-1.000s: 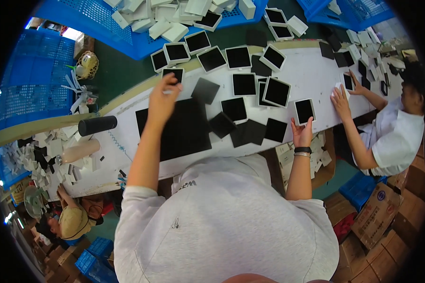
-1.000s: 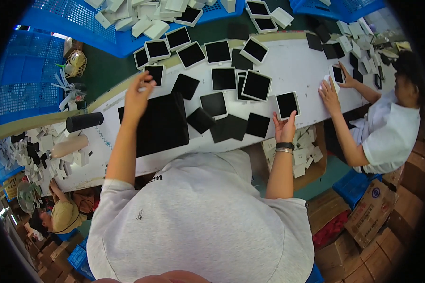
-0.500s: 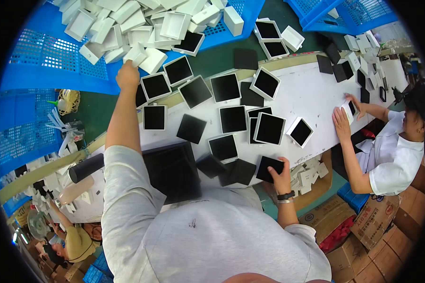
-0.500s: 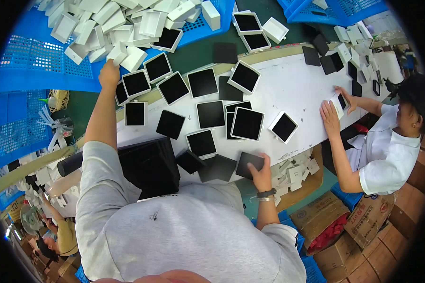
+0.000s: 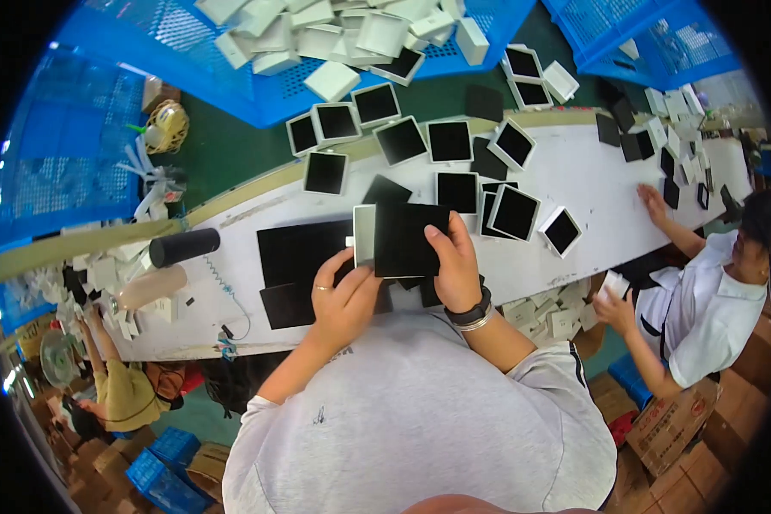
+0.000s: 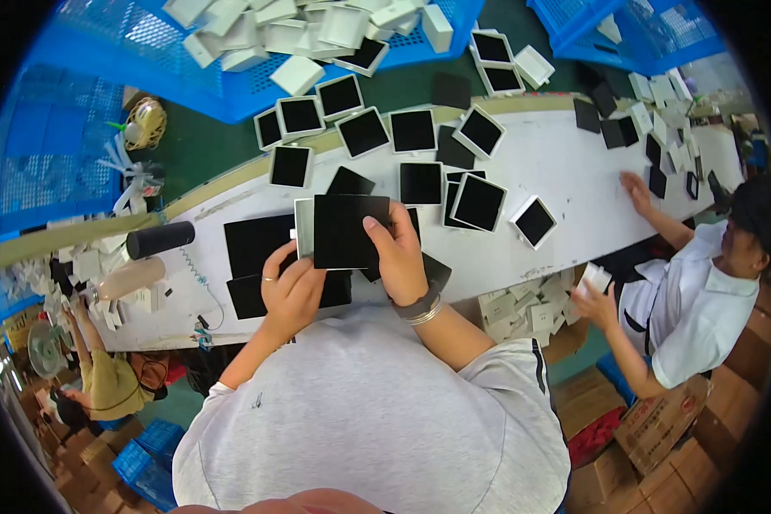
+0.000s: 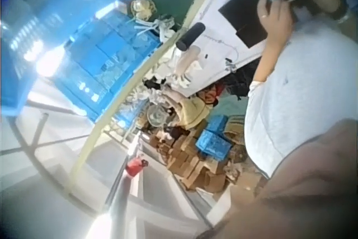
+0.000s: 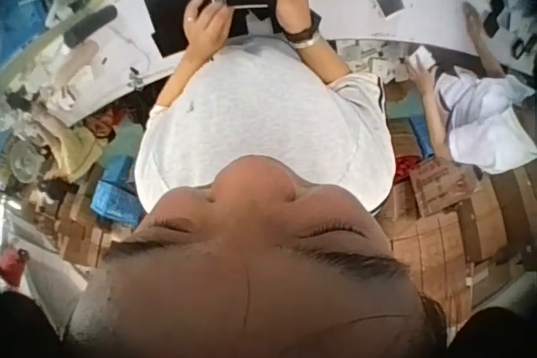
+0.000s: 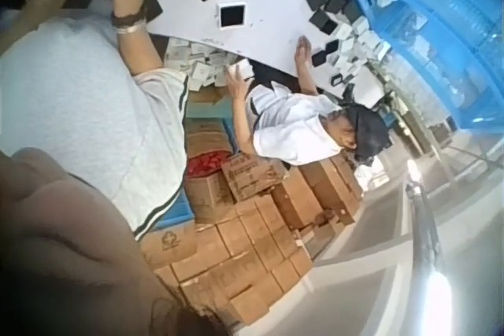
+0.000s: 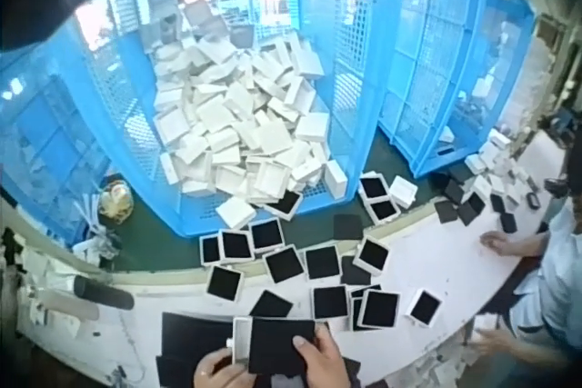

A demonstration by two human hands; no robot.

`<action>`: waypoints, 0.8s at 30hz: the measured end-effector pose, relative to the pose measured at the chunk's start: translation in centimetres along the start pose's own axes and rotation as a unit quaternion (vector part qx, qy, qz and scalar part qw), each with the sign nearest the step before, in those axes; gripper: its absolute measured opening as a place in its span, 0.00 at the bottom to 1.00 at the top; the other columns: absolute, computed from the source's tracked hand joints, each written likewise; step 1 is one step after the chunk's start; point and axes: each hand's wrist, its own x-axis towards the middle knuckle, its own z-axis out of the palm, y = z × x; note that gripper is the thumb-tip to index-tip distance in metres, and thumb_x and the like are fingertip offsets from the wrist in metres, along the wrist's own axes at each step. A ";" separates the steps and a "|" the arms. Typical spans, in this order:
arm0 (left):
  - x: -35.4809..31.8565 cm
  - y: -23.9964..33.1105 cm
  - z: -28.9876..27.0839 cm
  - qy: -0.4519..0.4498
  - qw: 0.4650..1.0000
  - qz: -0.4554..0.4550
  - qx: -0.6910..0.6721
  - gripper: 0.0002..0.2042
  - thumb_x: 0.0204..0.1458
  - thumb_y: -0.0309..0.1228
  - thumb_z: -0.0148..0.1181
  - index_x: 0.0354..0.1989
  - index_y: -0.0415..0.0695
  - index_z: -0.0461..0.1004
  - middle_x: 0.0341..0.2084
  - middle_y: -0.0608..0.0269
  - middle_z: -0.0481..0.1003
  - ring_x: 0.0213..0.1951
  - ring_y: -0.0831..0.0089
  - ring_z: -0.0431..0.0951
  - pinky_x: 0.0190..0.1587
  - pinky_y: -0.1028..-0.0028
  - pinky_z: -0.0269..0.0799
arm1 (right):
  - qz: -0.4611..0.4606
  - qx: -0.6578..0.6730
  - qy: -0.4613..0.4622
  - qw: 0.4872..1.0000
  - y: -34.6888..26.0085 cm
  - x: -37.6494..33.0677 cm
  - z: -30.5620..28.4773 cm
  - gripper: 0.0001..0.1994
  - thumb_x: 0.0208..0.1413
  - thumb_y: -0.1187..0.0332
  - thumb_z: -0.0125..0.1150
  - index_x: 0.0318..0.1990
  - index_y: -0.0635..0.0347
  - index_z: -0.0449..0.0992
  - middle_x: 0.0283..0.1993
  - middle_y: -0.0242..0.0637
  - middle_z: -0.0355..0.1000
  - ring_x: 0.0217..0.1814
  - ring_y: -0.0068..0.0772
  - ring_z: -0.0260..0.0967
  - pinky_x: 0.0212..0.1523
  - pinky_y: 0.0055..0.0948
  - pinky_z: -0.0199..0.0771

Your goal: The person is assembling and stacking small white and black gift boxes at a factory workbench.

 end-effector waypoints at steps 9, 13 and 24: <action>-3.9 1.8 -1.2 0.199 0.670 -0.443 -0.561 0.31 0.49 0.25 0.61 0.60 0.40 0.54 0.49 0.56 0.66 0.52 0.69 0.66 0.54 0.74 0.62 | -0.030 -0.117 -0.144 0.982 1.0 -2.6 1.4 0.23 0.55 0.76 0.57 0.57 0.59 0.58 0.52 0.34 0.63 0.53 0.22 0.61 0.53 0.23 0.63; -3.5 1.6 -1.4 0.099 0.622 -0.436 -0.643 0.19 0.57 0.28 0.52 0.57 0.39 0.60 0.48 0.61 0.68 0.49 0.74 0.67 0.52 0.75 0.62 | -0.057 -0.274 -0.261 0.924 0.9 -3.8 2.0 0.33 0.55 0.75 0.56 0.67 0.55 0.49 0.64 0.38 0.53 0.62 0.28 0.55 0.59 0.28 0.58; -2.9 1.5 -0.8 0.012 0.762 -0.460 -0.455 0.15 0.56 0.31 0.55 0.49 0.37 0.66 0.38 0.63 0.72 0.41 0.76 0.71 0.46 0.76 0.66 | -0.053 -0.214 -0.108 0.969 4.1 -4.0 0.4 0.22 0.58 0.71 0.55 0.59 0.60 0.59 0.39 0.29 0.70 0.32 0.11 0.59 0.32 0.15 0.60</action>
